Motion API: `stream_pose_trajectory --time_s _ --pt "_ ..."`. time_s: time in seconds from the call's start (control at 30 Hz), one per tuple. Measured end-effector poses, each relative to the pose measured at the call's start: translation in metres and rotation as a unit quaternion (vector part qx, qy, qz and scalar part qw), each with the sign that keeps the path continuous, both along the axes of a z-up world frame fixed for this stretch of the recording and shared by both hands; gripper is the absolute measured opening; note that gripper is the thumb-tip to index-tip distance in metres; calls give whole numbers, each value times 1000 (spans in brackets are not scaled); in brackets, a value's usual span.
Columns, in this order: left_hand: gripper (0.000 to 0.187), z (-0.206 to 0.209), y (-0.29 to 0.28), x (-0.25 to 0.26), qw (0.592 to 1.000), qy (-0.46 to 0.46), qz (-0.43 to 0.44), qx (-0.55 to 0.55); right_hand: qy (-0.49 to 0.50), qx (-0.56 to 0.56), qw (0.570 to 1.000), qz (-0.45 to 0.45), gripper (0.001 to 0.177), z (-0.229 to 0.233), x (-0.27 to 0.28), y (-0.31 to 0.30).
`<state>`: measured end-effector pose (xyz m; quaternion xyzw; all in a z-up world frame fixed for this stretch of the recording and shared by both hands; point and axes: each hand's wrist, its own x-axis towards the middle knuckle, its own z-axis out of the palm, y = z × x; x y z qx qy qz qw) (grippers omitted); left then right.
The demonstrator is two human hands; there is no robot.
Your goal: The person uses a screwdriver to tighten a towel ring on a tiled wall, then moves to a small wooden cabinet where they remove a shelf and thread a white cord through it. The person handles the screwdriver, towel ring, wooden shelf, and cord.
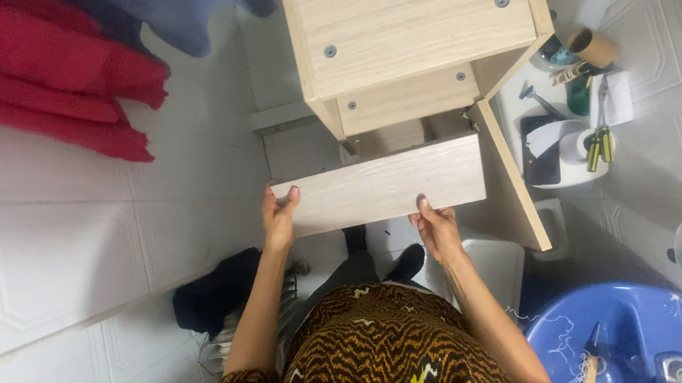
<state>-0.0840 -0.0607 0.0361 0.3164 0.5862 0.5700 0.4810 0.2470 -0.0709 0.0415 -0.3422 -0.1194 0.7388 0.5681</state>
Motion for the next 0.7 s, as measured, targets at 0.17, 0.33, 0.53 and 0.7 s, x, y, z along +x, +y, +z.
stream_pose_trajectory --time_s 0.17,0.33,0.53,0.7 --pt "44 25 -17 8 998 54 1 31 -14 16 1000 23 20 -17 15 -4" --pt "44 65 -46 22 993 48 13 110 23 90 993 67 21 -43 33 -10" --pt "39 118 -64 41 971 51 14 231 -101 129 978 129 37 -18 49 -5" --pt "31 141 -64 45 938 81 -13 338 -72 173 976 115 60 62 42 -1"
